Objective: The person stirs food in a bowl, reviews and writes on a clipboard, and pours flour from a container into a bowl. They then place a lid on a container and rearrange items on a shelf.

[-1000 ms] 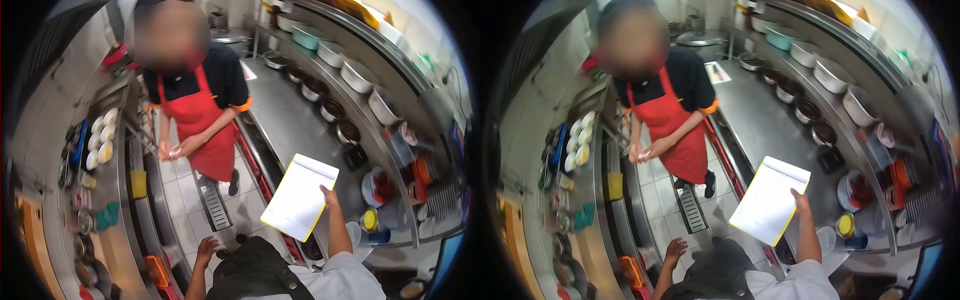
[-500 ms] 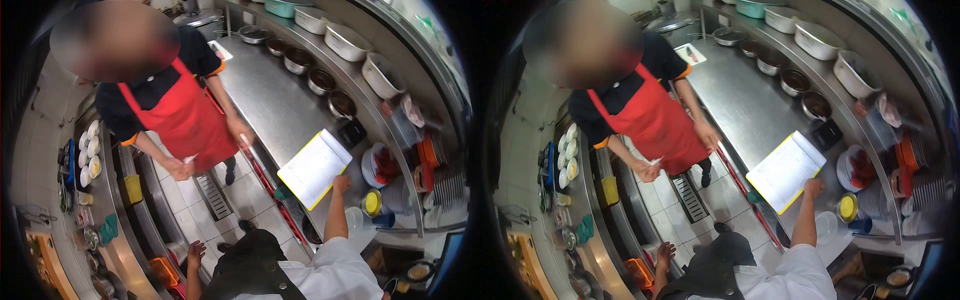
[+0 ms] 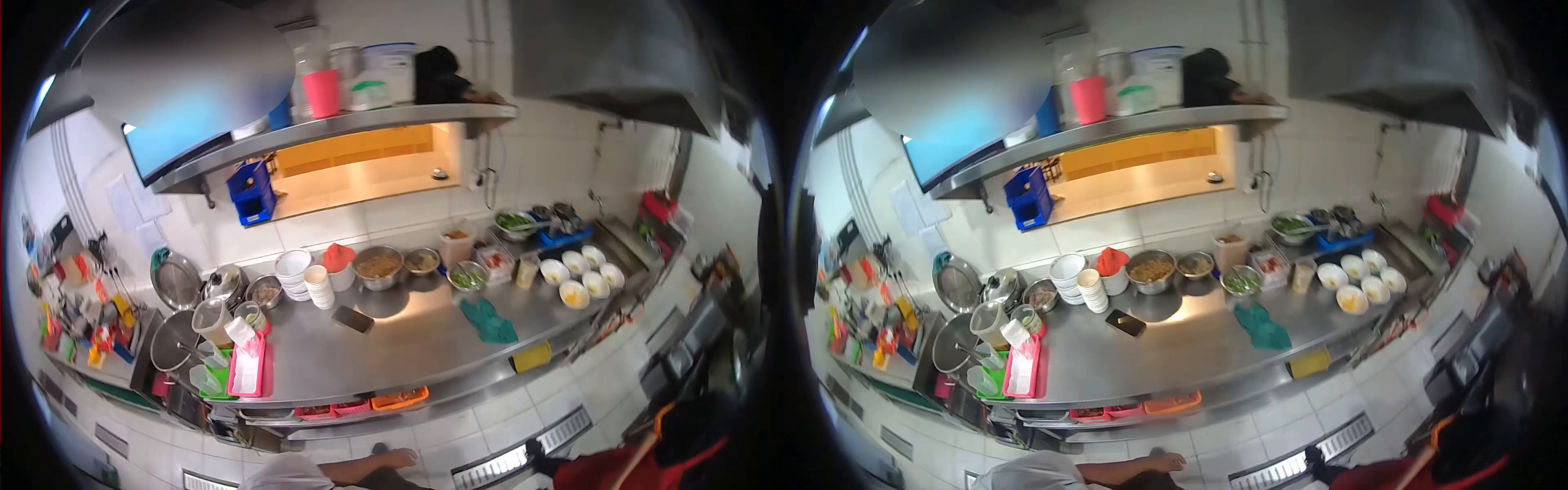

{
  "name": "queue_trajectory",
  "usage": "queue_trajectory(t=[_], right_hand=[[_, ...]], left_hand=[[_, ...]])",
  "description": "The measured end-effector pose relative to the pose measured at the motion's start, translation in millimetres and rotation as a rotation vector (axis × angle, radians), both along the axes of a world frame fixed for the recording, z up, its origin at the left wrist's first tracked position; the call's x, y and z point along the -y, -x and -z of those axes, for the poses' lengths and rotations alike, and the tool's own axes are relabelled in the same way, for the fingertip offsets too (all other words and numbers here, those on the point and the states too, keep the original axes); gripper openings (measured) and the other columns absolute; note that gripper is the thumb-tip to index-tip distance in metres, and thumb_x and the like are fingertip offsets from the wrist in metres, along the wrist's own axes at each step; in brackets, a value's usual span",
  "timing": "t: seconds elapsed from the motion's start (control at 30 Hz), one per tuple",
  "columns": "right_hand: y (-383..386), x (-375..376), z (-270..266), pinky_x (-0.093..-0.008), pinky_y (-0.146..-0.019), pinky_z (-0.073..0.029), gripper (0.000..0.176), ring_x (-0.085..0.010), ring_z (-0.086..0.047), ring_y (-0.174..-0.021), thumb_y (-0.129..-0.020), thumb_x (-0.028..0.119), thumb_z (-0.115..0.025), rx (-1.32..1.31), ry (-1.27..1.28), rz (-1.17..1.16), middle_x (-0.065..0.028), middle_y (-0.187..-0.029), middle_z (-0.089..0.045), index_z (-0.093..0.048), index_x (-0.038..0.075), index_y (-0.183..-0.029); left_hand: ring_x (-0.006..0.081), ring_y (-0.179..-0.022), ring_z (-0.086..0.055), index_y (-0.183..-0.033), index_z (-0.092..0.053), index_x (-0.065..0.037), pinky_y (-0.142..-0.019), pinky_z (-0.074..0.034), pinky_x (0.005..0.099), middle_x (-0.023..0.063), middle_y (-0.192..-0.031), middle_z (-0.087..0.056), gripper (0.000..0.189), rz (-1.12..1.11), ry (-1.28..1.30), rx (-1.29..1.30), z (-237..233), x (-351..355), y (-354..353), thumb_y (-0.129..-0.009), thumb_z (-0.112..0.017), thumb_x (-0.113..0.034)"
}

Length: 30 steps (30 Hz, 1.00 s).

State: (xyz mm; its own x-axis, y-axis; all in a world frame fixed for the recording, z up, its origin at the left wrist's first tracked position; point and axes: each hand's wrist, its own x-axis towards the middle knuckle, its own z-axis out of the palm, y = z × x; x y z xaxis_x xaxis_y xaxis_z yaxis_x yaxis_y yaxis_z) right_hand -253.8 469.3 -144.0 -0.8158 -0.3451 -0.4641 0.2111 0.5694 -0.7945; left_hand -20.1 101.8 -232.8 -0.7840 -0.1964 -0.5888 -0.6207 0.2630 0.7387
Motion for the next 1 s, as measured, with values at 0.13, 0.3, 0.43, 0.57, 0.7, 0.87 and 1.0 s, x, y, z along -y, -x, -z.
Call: queue_trajectory(t=[0.13, 0.3, 0.43, 0.57, 0.7, 0.87, 1.0], right_hand=[[-5.3, 194.3, -10.1, -0.0364, -0.105, -0.038, 0.047, -0.0248, -0.050, -0.123, -0.095, 0.026, -0.052, 0.328, -0.126, -0.745, -0.0128, -0.139, -0.049, -0.048, 0.003, -0.136], [19.0, 463.5, -197.2, -0.0348, -0.111, -0.033, 0.045, -0.0232, -0.047, -0.128, -0.099, 0.021, -0.051, -0.394, 0.361, -1.520, -0.0076, -0.143, -0.047, -0.043, 0.006, -0.141], [43.9, 636.2, -481.5, -0.0370, -0.085, -0.048, 0.024, -0.0281, -0.060, -0.097, -0.096, 0.021, -0.058, -1.178, 0.768, -0.967, -0.0133, -0.112, -0.062, -0.057, 0.005, -0.114], [54.1, 735.8, -699.3, -0.0333, -0.067, -0.049, 0.025, -0.0237, -0.062, -0.078, -0.087, 0.003, -0.059, -1.524, 1.006, -0.496, -0.0134, -0.100, -0.062, -0.058, 0.004, -0.112], [137.4, 858.2, -802.7, -0.0348, -0.080, -0.052, 0.044, -0.0321, -0.064, -0.093, -0.085, 0.014, -0.065, -2.041, 0.722, -0.173, -0.0144, -0.114, -0.061, -0.052, 0.006, -0.126], [182.1, 923.2, -815.5, -0.0376, -0.085, -0.051, 0.053, -0.0287, -0.064, -0.097, -0.082, 0.028, -0.074, -1.098, 1.093, -0.584, -0.0146, -0.112, -0.064, -0.052, 0.006, -0.125], [182.4, 928.2, -819.5, -0.0364, -0.081, -0.052, 0.047, -0.0254, -0.066, -0.094, -0.078, 0.029, -0.078, -1.088, 1.084, -0.520, -0.0162, -0.105, -0.066, -0.060, 0.007, -0.115]], left_hand=[[0.0215, -0.110, -0.059, -0.120, -0.060, -0.005, -0.095, -0.046, 0.0338, 0.0095, -0.119, -0.062, 0.040, -0.279, 0.068, -0.405, -70.2, 44.6, -1.9, -0.095, -0.059, -0.036], [0.0193, -0.105, -0.063, -0.121, -0.060, -0.004, -0.092, -0.048, 0.0323, 0.0104, -0.113, -0.066, 0.037, -0.461, 0.134, -0.464, -164.9, 157.4, -35.2, -0.096, -0.059, -0.031], [0.0210, -0.097, -0.066, -0.120, -0.060, -0.005, -0.086, -0.050, 0.0339, 0.0122, -0.109, -0.068, 0.035, -0.621, 0.169, -0.526, -219.6, 223.9, -69.8, -0.096, -0.059, -0.029], [0.0197, -0.099, -0.064, -0.121, -0.059, -0.001, -0.087, -0.051, 0.0336, 0.0117, -0.108, -0.067, 0.034, -0.764, 0.316, -0.634, -292.1, 255.1, -104.9, -0.096, -0.059, -0.024], [0.0201, -0.090, -0.062, -0.108, -0.066, -0.002, -0.084, -0.049, 0.0335, 0.0107, -0.100, -0.067, 0.025, -0.921, 0.423, -0.787, -300.2, 270.0, -124.8, -0.095, -0.054, -0.020], [0.0151, -0.093, -0.060, -0.120, -0.058, 0.002, -0.085, -0.048, 0.0297, 0.0081, -0.102, -0.067, 0.036, -1.005, 0.341, -0.762, -320.5, 268.8, -125.4, -0.095, -0.060, -0.024], [0.0165, -0.097, -0.060, -0.118, -0.058, 0.003, -0.087, -0.048, 0.0317, 0.0077, -0.104, -0.066, 0.034, -1.201, 0.239, -0.737, -310.8, 250.9, -100.3, -0.096, -0.060, -0.022]])
